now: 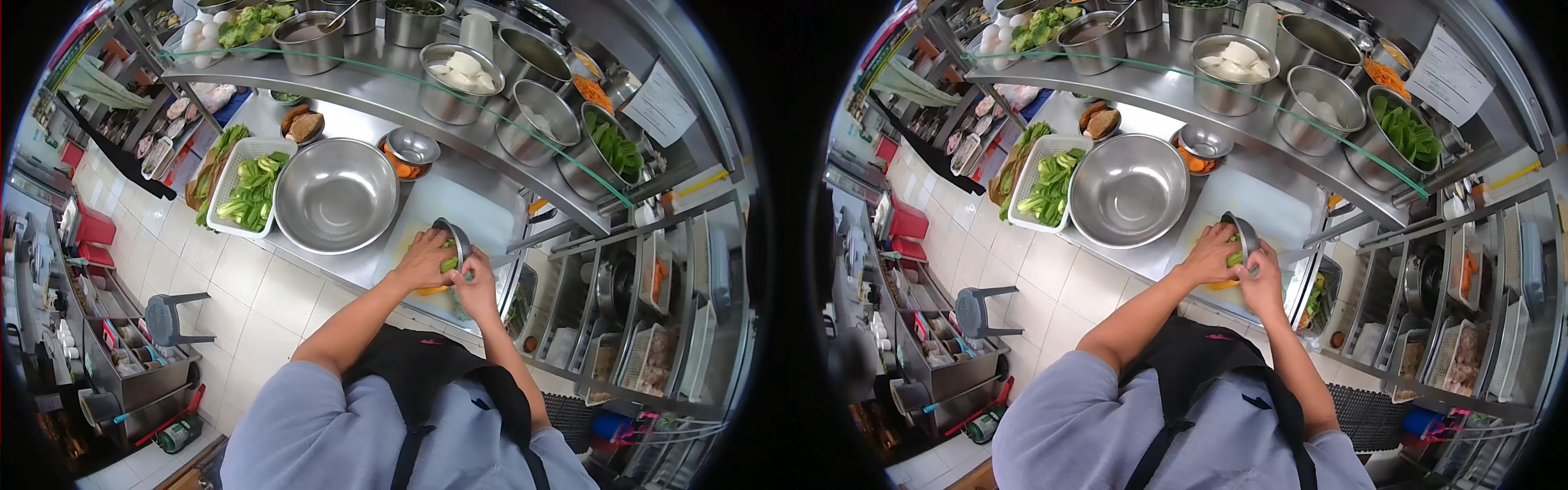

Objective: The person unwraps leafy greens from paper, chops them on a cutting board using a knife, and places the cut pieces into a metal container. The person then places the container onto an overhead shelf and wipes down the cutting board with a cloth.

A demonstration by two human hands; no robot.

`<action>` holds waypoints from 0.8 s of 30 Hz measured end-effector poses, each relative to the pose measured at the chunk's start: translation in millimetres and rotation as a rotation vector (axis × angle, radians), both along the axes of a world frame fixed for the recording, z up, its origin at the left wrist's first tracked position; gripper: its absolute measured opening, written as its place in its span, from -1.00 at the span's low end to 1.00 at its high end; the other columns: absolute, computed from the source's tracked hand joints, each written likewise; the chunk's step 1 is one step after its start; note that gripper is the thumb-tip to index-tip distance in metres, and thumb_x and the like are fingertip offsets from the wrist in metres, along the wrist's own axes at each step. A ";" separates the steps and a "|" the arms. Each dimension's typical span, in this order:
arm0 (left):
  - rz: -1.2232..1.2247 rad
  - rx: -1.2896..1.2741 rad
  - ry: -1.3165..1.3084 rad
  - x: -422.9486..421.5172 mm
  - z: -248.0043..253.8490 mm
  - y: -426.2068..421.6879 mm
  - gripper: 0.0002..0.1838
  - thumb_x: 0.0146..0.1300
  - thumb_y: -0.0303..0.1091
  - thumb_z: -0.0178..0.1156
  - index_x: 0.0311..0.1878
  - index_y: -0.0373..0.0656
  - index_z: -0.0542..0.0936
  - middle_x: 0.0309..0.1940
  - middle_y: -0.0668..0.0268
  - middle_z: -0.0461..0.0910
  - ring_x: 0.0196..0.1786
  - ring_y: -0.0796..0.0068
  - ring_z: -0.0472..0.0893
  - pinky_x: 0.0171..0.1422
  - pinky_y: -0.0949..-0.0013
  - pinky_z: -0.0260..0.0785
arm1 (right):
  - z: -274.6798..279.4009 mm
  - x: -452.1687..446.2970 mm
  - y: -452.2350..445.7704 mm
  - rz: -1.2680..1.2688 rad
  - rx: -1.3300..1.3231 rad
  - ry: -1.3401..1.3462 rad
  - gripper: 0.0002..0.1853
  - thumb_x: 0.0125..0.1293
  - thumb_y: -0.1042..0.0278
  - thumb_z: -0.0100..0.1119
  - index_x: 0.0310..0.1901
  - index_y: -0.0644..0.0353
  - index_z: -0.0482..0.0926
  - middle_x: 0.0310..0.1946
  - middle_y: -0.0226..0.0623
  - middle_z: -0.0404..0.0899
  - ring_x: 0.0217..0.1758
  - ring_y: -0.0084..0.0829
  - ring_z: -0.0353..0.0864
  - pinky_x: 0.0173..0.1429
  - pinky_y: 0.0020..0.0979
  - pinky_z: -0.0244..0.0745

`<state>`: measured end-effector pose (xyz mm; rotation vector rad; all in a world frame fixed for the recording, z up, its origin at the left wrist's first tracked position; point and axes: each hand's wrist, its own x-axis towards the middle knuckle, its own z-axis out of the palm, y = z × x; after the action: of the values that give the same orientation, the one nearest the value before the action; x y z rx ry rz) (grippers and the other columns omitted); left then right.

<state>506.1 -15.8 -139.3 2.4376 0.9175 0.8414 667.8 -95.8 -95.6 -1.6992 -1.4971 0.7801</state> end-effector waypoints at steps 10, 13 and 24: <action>0.000 0.091 -0.175 -9.3 -7.5 2.6 -0.67 -0.01 -0.33 0.43 -0.10 -0.04 0.71 0.17 0.32 0.59 0.24 0.10 0.52 0.30 0.04 0.34 | 6.2 33.7 -8.6 -0.187 -0.068 0.397 -0.72 0.34 0.58 0.36 -0.35 0.27 0.37 0.55 0.22 0.18 0.40 -0.04 0.54 -0.20 -0.35 0.89; 0.009 0.056 -0.135 -7.9 -7.0 2.5 -0.65 -0.01 -0.35 0.42 -0.08 -0.03 0.71 0.16 0.35 0.58 0.23 0.14 0.51 0.29 0.05 0.34 | 4.9 39.2 -13.0 -0.222 -0.051 0.433 -0.71 0.35 0.58 0.36 -0.32 0.26 0.35 0.55 0.20 0.19 0.32 -0.09 0.60 -0.17 -0.33 0.88; -0.033 0.001 0.191 -1.3 -12.7 10.9 -0.54 -0.07 -0.52 0.32 0.00 0.00 0.73 0.15 0.36 0.60 0.28 0.16 0.51 0.29 0.10 0.32 | -2.0 52.6 -32.6 -0.396 -0.121 0.787 -0.69 0.42 0.58 0.31 -0.34 0.20 0.31 0.38 -0.13 0.48 0.04 -0.35 0.67 -0.15 -0.28 0.86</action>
<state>504.8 -4.9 -152.0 2.5599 0.9407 0.6058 720.3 -128.4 -97.7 -1.4404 -0.5684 1.1493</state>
